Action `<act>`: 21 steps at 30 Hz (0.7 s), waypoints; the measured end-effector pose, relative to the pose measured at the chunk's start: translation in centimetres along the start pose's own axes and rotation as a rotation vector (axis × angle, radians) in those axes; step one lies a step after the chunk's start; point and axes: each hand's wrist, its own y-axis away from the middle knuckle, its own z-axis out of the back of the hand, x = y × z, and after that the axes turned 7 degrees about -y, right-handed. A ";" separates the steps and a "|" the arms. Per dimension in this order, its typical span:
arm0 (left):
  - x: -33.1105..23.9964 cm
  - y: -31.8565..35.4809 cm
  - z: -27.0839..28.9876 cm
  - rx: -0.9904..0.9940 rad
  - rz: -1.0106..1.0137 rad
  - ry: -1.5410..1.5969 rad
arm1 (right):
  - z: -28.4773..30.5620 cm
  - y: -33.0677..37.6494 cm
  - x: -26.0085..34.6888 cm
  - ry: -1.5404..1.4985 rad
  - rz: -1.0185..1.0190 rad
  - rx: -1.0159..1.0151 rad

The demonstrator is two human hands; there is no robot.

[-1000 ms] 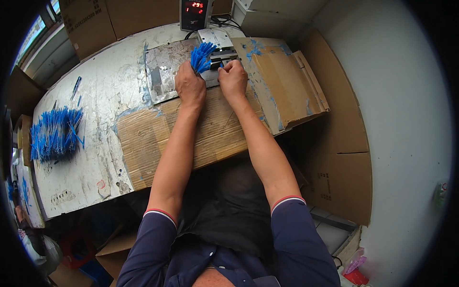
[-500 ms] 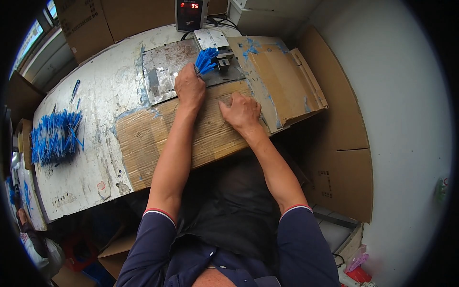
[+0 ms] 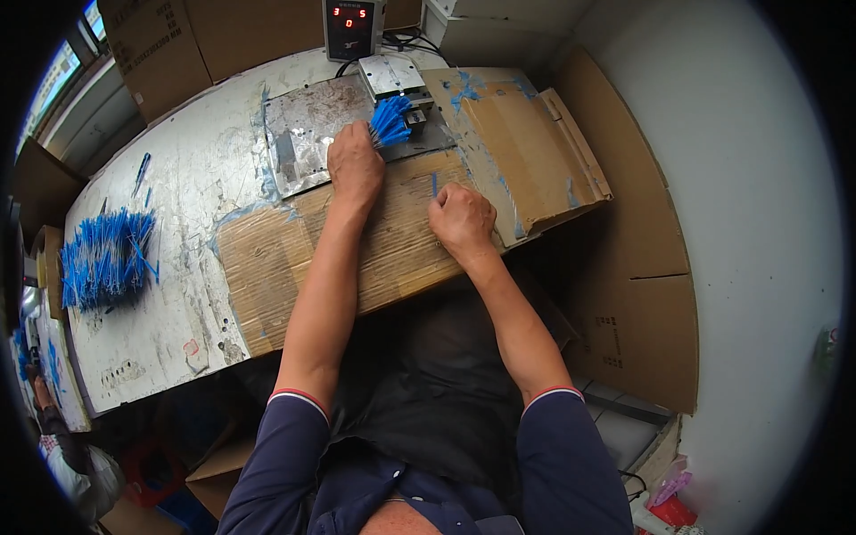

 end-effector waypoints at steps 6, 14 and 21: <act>0.1 0.0 -0.4 -0.053 0.059 0.034 | -0.5 0.0 -0.5 -0.015 0.034 -0.039; 0.1 -0.2 -0.3 -0.109 0.135 0.114 | -0.4 -1.3 -1.2 -0.033 0.118 -0.044; 0.5 -0.6 -0.1 -0.179 0.354 0.219 | -2.0 -5.6 0.9 -0.306 0.022 -0.095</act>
